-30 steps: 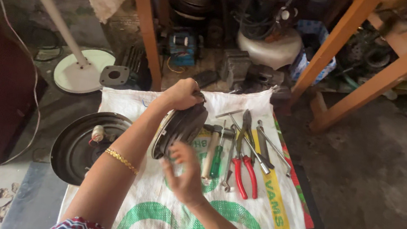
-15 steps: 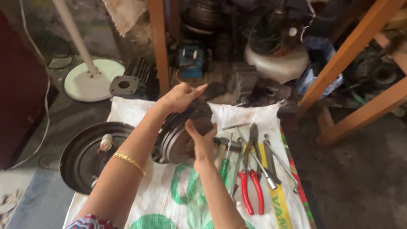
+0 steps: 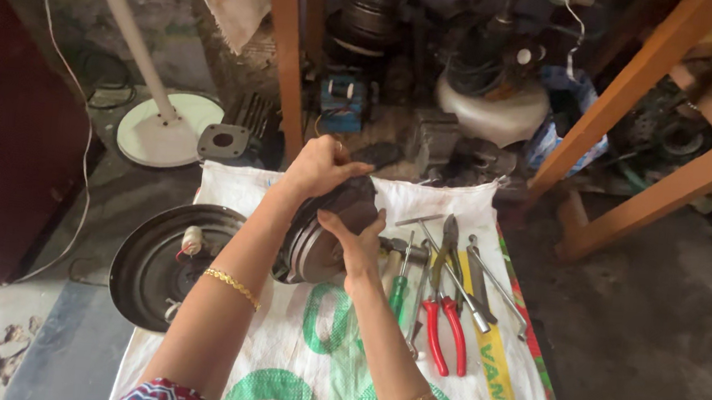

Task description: The person disassembles the internal motor assembly of a ceiling fan by using a screwdriver to remove screws and then uses a hammer to carefully tap and separate the housing components.

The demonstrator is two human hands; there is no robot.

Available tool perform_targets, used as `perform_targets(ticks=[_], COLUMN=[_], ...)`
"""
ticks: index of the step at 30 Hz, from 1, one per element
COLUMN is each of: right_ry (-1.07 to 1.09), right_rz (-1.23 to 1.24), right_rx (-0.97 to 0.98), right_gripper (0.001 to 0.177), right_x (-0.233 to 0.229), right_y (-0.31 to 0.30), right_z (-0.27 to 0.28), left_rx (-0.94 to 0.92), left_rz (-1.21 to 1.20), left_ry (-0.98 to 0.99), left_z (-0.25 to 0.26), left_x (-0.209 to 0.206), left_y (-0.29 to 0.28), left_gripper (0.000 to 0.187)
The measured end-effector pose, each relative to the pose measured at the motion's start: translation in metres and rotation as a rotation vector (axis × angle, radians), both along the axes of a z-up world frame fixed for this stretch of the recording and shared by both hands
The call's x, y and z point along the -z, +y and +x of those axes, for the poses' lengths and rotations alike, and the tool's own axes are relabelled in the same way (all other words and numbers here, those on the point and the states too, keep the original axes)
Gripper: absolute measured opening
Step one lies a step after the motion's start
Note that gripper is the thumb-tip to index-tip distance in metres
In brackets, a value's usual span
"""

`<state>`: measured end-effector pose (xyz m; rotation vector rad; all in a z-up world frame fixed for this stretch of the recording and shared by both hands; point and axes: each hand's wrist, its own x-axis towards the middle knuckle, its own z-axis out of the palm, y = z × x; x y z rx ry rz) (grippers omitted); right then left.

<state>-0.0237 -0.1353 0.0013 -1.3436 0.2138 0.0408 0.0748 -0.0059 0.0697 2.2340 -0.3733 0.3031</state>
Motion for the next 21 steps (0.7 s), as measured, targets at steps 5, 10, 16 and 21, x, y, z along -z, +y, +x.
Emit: perform_targets(ticks=[5,10,16,21], right_ry=[-0.089,-0.144,-0.040,-0.088], right_rz=[-0.085,-0.071,0.065,0.050], right_rx=[0.054,0.063,-0.001,-0.070], right_gripper=[0.141,0.134,0.128,0.123], right_x=[-0.004,-0.004,-0.003,0.001], right_y=[0.007,0.013,0.003,0.001], right_z=[-0.004,-0.002,0.011,0.013], left_rx=[0.031,-0.011,-0.039,-0.107], left_rz=[0.020,-0.011,0.013,0.029], left_ry=[-0.004,-0.002,-0.091,-0.048], left_z=[0.002,0.002,0.019,0.019], left_x=[0.001,0.007,0.018,0.022], left_y=[0.010,0.018,0.012,0.017], left_gripper=[0.038,0.030,0.033,0.034])
